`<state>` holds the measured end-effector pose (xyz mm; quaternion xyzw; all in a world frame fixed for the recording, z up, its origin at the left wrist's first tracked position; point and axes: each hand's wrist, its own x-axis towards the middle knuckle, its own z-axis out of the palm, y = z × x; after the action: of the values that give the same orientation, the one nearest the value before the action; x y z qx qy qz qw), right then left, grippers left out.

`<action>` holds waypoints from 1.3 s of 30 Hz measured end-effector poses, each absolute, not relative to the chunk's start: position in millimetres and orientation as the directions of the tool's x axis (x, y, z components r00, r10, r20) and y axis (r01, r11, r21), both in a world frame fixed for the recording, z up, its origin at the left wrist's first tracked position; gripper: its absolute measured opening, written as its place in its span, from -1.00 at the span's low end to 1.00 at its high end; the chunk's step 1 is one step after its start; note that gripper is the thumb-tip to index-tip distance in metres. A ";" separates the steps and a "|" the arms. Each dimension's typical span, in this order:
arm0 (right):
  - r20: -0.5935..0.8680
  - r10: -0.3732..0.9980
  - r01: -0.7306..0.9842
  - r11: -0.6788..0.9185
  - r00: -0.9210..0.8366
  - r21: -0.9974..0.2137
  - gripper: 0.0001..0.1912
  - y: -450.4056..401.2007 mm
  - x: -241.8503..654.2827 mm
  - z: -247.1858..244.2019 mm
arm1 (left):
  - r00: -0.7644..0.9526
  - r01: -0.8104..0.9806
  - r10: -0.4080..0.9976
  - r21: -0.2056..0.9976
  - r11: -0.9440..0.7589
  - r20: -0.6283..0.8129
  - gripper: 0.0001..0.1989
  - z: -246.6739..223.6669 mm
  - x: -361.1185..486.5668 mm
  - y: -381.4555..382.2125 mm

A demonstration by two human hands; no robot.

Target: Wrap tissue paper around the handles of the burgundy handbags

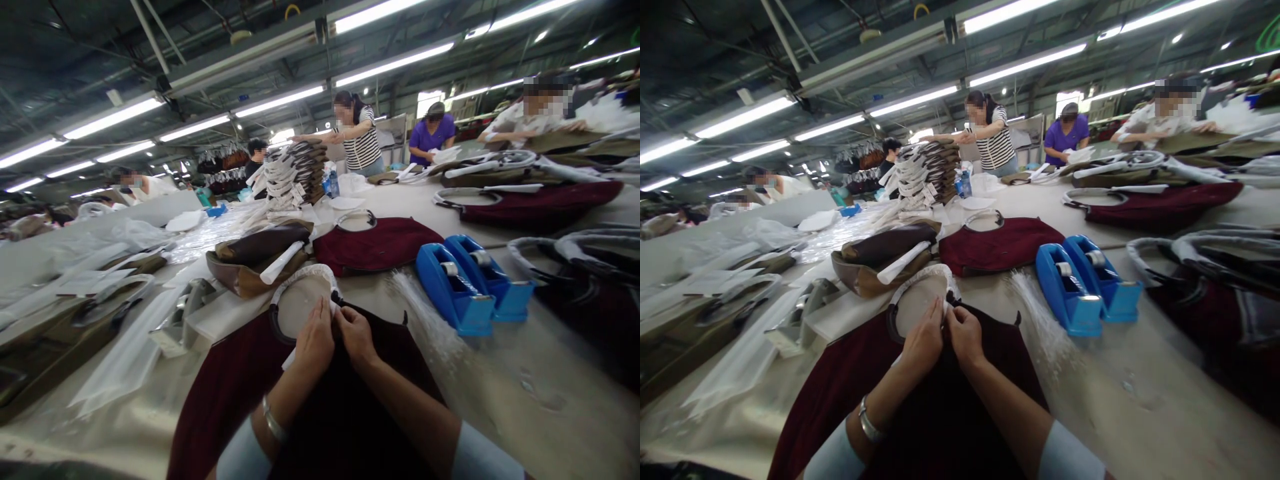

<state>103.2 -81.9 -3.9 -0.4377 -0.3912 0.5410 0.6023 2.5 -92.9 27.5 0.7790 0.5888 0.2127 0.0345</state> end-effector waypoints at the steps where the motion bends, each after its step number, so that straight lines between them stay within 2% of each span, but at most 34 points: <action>1: 0.001 0.994 -0.303 0.035 0.113 -0.952 -0.56 -82.5 103.3 -3.6 | 0.227 0.904 0.927 0.289 -0.315 0.300 -0.47 26.7 2.0 -92.5; 6: 0.030 0.994 -0.270 0.057 0.101 -0.961 -0.53 -86.2 104.9 -1.8 | 0.243 0.937 0.923 0.174 -0.303 0.298 -0.44 21.0 5.7 -94.3; 8: 0.059 0.992 -0.237 0.085 0.116 -0.968 -0.58 -86.3 106.2 -2.7 | 0.229 0.936 0.923 0.190 -0.296 0.309 -0.43 20.1 6.1 -95.0; 10: 0.066 0.989 -0.232 0.096 0.134 -0.968 -0.63 -85.5 107.4 -3.7 | 0.242 0.899 0.926 0.292 -0.326 0.289 -0.39 22.8 2.4 -93.3; 13: 0.021 0.993 -0.310 0.055 0.113 -0.949 -0.65 -84.8 107.9 -1.9 | 0.306 0.739 0.941 0.587 -0.331 0.146 -0.28 35.8 -11.6 -85.5; 16: -0.023 0.997 -0.375 0.008 0.077 -0.927 -0.64 -86.7 107.3 3.7 | 0.273 0.469 0.962 0.875 -0.117 -0.018 -0.36 52.6 -28.5 -76.1; 18: -0.032 0.998 -0.390 -0.009 0.054 -0.921 -0.63 -88.6 107.2 6.9 | 0.272 0.343 0.957 0.939 0.001 -0.101 -0.46 59.7 -35.8 -72.4; 21: -0.025 0.999 -0.390 -0.007 0.042 -0.921 -0.62 -90.1 108.7 7.5 | 0.334 0.353 0.930 0.935 0.026 -0.152 -0.54 62.6 -37.9 -72.4; 24: -0.011 0.998 -0.347 0.009 0.054 -0.938 -0.63 -88.5 112.1 4.7 | 0.327 0.336 0.934 0.941 0.027 -0.144 -0.55 60.4 -33.5 -75.6; 28: 0.008 0.995 -0.207 0.029 0.098 -0.978 -0.63 -84.4 115.4 2.8 | 0.270 0.257 0.953 0.964 0.064 -0.136 -0.51 51.9 -28.2 -77.9; 33: 0.002 0.997 -0.042 0.005 0.071 -0.999 -0.64 -86.5 121.1 11.8 | 0.206 0.128 0.952 0.970 0.205 -0.228 -0.41 31.4 -23.5 -77.1; 36: 0.135 0.988 0.185 0.119 0.075 -0.975 -0.66 -94.3 147.5 28.0 | 0.210 -0.009 0.934 0.955 0.297 -0.289 -0.39 22.9 -19.8 -77.7; 39: 0.372 0.898 0.468 0.231 0.236 -0.853 -0.78 -104.1 205.9 49.2 | 0.232 -0.106 0.907 0.917 0.384 -0.352 -0.41 20.1 -16.2 -79.3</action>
<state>205.9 -104.1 49.2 -0.5855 -0.5833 0.2047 0.5244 -16.2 -79.3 20.1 0.4071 0.4915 0.3774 0.6710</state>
